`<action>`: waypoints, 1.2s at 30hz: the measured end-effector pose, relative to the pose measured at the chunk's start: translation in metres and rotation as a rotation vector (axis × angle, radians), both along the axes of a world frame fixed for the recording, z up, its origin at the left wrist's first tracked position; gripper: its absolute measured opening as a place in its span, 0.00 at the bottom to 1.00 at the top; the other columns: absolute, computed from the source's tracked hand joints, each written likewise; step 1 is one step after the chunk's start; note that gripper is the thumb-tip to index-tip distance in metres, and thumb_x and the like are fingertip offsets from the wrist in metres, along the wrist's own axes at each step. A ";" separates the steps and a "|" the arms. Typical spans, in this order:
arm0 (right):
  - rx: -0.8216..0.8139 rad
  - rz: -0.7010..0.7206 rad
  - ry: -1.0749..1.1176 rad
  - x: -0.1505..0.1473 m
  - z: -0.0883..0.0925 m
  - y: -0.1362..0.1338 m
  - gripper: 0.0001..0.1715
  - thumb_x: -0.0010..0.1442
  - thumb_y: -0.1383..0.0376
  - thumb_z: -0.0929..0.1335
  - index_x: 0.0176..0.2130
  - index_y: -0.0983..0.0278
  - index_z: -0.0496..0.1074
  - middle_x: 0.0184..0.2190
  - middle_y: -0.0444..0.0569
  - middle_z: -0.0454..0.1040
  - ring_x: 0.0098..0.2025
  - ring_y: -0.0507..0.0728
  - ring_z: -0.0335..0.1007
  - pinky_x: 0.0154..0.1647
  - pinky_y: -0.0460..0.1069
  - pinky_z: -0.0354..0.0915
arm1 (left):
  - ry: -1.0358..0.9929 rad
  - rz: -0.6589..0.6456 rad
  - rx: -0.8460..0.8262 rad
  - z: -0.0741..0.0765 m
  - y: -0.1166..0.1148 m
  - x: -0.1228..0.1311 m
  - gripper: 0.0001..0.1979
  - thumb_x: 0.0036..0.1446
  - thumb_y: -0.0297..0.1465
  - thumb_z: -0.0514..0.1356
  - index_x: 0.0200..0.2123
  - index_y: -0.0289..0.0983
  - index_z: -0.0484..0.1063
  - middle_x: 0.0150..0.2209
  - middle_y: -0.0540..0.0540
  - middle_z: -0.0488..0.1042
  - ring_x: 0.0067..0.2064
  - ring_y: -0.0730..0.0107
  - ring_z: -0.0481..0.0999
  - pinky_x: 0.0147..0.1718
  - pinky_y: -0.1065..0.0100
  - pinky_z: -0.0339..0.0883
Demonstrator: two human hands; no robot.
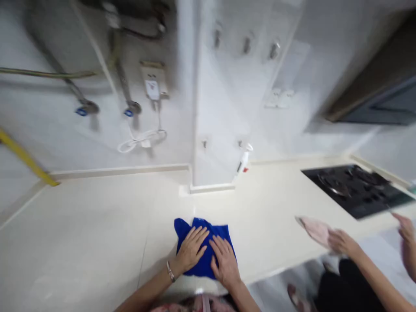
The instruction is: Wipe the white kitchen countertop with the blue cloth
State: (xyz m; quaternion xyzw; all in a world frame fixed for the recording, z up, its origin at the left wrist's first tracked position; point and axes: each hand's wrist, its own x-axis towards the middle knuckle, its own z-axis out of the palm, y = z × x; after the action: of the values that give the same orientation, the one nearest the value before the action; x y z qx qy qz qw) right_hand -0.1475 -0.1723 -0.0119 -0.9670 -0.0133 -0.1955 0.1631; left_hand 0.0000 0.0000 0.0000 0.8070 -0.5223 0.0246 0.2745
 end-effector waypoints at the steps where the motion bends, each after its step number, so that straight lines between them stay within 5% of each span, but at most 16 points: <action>1: -0.016 -0.020 0.015 0.001 0.003 0.002 0.35 0.66 0.70 0.61 0.70 0.63 0.68 0.71 0.54 0.66 0.73 0.64 0.59 0.73 0.66 0.62 | -0.080 -0.020 0.043 0.000 0.001 -0.003 0.30 0.72 0.39 0.51 0.74 0.43 0.58 0.72 0.40 0.64 0.74 0.54 0.60 0.72 0.44 0.58; 8: 0.023 -0.172 0.151 -0.001 0.019 0.003 0.40 0.64 0.70 0.64 0.73 0.59 0.63 0.74 0.50 0.59 0.77 0.62 0.51 0.77 0.65 0.54 | -0.302 -0.013 0.153 0.001 -0.014 -0.015 0.33 0.72 0.35 0.51 0.77 0.38 0.49 0.77 0.40 0.50 0.78 0.48 0.47 0.73 0.41 0.51; 20: 0.021 -0.534 0.231 -0.079 0.028 -0.072 0.38 0.69 0.63 0.63 0.74 0.57 0.60 0.77 0.49 0.53 0.78 0.64 0.46 0.78 0.64 0.47 | -0.176 -0.452 0.205 0.015 -0.137 -0.032 0.34 0.71 0.40 0.53 0.76 0.39 0.53 0.78 0.42 0.48 0.79 0.48 0.45 0.74 0.41 0.50; 30: 0.035 -0.706 0.246 -0.068 0.026 -0.101 0.39 0.66 0.64 0.63 0.74 0.62 0.60 0.77 0.51 0.52 0.79 0.63 0.43 0.79 0.64 0.43 | -0.106 -0.447 0.190 0.014 -0.205 -0.036 0.34 0.69 0.39 0.55 0.75 0.39 0.56 0.78 0.43 0.50 0.78 0.48 0.46 0.76 0.42 0.46; 36: 0.053 -0.665 0.275 -0.073 0.030 -0.162 0.40 0.65 0.63 0.65 0.74 0.59 0.61 0.77 0.49 0.52 0.79 0.62 0.44 0.79 0.63 0.42 | -0.108 -0.424 0.192 0.015 -0.253 -0.042 0.33 0.69 0.38 0.54 0.75 0.39 0.56 0.77 0.43 0.52 0.78 0.48 0.48 0.75 0.42 0.47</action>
State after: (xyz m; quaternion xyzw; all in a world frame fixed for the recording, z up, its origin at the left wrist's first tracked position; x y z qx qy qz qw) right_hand -0.2206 -0.3346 0.0182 -0.9312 0.3290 -0.1061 0.1160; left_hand -0.0416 -0.2526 0.0146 0.6991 -0.6940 -0.0402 0.1674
